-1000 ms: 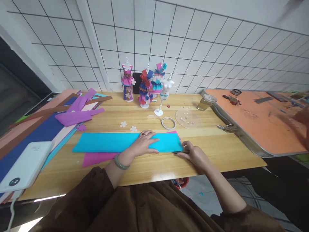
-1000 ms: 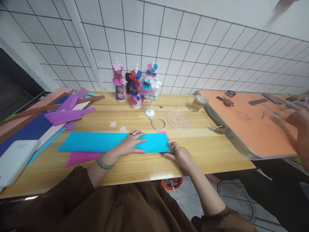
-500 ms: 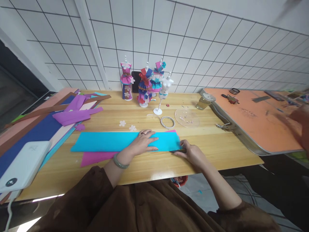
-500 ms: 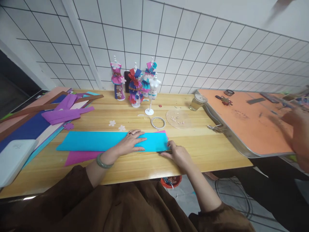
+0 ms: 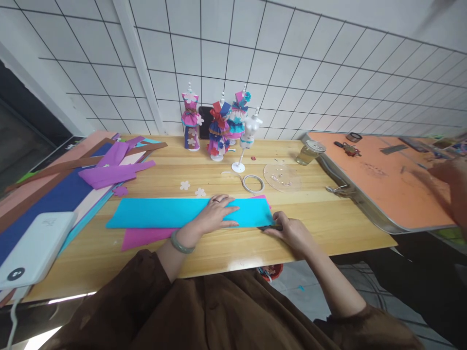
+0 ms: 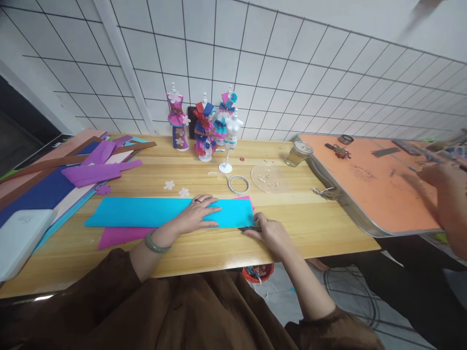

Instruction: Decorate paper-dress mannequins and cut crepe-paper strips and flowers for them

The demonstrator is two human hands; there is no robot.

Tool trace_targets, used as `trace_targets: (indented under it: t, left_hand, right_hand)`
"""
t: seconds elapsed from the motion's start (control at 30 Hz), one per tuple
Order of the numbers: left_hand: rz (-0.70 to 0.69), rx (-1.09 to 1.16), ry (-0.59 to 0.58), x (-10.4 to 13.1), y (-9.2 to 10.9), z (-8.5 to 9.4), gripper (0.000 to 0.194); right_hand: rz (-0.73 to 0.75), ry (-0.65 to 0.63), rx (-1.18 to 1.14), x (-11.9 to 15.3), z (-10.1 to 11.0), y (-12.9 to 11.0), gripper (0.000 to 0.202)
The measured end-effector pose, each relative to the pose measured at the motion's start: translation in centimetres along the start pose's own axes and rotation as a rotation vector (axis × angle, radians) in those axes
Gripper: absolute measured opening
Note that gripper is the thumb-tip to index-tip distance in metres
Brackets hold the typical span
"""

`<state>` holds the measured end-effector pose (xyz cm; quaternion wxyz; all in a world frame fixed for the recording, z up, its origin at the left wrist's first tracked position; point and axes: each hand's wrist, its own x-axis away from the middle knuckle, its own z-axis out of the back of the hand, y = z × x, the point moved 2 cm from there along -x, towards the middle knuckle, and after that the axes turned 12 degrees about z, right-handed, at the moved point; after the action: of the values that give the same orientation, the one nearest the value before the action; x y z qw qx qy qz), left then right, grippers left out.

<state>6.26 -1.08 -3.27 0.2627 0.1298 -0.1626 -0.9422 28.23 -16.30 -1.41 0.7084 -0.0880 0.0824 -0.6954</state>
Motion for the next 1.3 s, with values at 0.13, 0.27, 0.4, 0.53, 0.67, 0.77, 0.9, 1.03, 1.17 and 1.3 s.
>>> trace_targets:
  t: [0.13,0.27,0.4,0.53,0.67,0.77,0.9,1.03,1.17,1.3]
  left_hand:
    - [-0.005,-0.003,0.006,0.0,0.0,0.0,0.053]
    - [0.003,0.006,0.0,0.0,0.0,0.0,0.052]
    - [0.006,-0.001,-0.002,-0.1,0.0,0.0,0.053]
    - [-0.001,-0.007,0.006,0.0,0.0,0.0,0.053]
    - [-0.006,-0.009,0.006,0.1,0.1,0.1,0.053]
    - [-0.005,-0.008,0.003,0.1,0.1,0.2,0.054]
    - [-0.002,-0.01,0.0,0.1,0.1,0.2,0.055]
    - [-0.001,-0.011,0.005,0.1,0.0,0.0,0.056]
    - [-0.004,-0.01,0.014,0.1,-0.1,-0.1,0.054]
    - [-0.009,-0.014,0.023,0.1,-0.1,-0.2,0.054]
  right_hand:
    - [0.002,-0.003,0.016,-0.3,-0.1,-0.2,0.046]
    - [0.011,0.006,-0.007,-0.5,-0.2,-0.4,0.044]
    - [0.003,0.013,-0.044,-0.3,-0.1,-0.3,0.042]
    - [-0.005,0.006,-0.009,-0.1,-0.2,-0.2,0.042]
    - [-0.003,0.003,0.013,0.1,-0.1,0.0,0.04]
    - [-0.008,-0.004,0.019,0.2,-0.1,-0.2,0.041]
    - [-0.008,0.005,-0.018,0.1,-0.1,-0.8,0.041]
    - [-0.013,0.021,-0.044,-0.3,-0.4,-1.1,0.042]
    - [-0.006,0.035,-0.046,-0.6,-0.7,-1.1,0.041]
    - [0.018,0.055,-0.022,-0.4,-0.7,-1.1,0.039]
